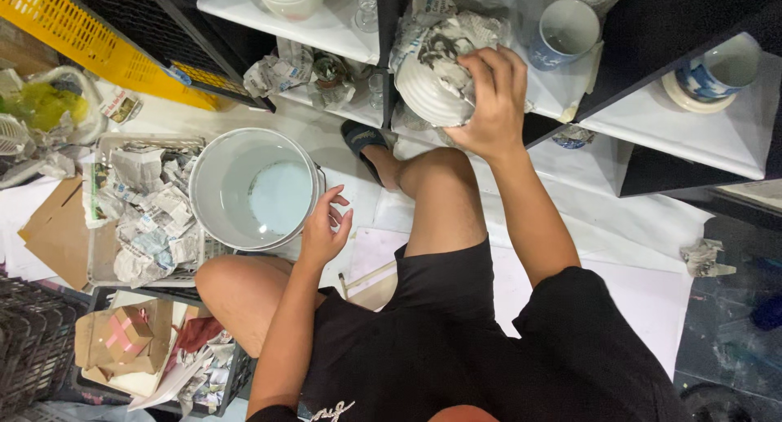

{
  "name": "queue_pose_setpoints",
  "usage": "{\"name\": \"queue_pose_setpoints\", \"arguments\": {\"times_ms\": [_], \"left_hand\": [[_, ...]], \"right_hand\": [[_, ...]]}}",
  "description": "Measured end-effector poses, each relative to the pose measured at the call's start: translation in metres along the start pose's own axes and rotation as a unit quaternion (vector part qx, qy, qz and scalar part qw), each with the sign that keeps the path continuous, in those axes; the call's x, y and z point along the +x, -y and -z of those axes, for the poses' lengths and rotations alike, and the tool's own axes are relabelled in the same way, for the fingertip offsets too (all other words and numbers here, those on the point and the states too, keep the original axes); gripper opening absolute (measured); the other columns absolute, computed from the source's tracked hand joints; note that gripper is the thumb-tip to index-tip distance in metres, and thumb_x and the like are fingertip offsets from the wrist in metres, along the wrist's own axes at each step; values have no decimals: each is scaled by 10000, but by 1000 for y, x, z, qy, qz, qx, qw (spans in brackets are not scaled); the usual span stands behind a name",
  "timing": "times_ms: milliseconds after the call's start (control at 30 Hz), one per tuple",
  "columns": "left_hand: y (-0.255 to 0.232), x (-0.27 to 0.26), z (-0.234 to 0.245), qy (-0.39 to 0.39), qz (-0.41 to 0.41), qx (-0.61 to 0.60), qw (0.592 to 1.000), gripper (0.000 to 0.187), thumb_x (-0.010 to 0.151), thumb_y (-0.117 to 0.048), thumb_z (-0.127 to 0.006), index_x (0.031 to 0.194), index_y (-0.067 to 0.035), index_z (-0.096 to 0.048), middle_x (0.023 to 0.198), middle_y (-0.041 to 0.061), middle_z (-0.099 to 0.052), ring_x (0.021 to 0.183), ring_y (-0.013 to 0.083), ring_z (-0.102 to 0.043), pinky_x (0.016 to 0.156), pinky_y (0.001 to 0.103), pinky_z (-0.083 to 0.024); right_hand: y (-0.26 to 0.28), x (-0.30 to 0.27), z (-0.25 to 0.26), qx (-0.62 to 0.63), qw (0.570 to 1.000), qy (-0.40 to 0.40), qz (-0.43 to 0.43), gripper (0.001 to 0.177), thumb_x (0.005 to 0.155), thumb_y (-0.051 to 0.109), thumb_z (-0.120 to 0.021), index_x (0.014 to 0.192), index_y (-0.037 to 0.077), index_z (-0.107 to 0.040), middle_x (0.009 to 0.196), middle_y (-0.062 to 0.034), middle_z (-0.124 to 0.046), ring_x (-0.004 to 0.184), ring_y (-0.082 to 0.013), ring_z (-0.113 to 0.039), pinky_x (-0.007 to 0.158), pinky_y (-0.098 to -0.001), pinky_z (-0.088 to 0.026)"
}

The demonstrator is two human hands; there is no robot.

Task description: The person sits cross-legged and repeatedly wraps small ceramic items, such as cups and bowls, with newspaper. They fold the paper around each item and place the wrapped pieces onto a nearby shelf.

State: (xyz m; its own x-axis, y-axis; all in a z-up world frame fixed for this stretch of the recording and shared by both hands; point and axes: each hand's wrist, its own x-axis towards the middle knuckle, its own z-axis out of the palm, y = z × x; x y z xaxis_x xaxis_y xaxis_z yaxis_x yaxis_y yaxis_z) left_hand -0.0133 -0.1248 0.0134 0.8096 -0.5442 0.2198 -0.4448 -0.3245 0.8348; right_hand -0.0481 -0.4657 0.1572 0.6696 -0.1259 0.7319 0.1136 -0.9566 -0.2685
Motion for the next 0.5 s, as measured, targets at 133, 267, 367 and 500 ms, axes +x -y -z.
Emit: {"name": "queue_pose_setpoints", "arguments": {"times_ms": [133,267,367,500], "left_hand": [[-1,0,0,-6,-9,-4,1000,552,878,-33,-724,1391,-44,-521,1033,57,-697,651,131,-610,542,272,-501],[-3,2,3,-2,-21,-20,1000,556,885,-27,-720,1406,-48,-527,1037,56,-696,665,131,-610,578,277,-503],[-5,1,4,9,6,-26,1000,552,885,-30,-717,1401,-44,-522,1046,57,-693,671,132,-602,562,268,-502],[-8,1,7,6,0,-33,999,538,897,-32,-716,1401,-42,-526,1048,59,-692,686,125,-603,601,268,-504]], "right_hand": [[7,-1,8,8,1000,-1,2,756,703,239,-965,1330,61,-582,1358,-124,-538,1309,-387,-466,1138,-501,-422],[19,-2,22,46,998,-19,-33,818,667,264,-979,1328,40,-554,1335,-160,-526,1276,-381,-477,1111,-491,-422],[28,-15,38,101,991,-16,-88,858,663,277,-989,1347,25,-537,1340,-168,-524,1266,-357,-506,1081,-450,-443],[26,-43,48,361,914,-35,-182,872,735,228,-918,1451,10,-472,1377,-119,-543,1293,-267,-555,1139,-354,-443]]}}
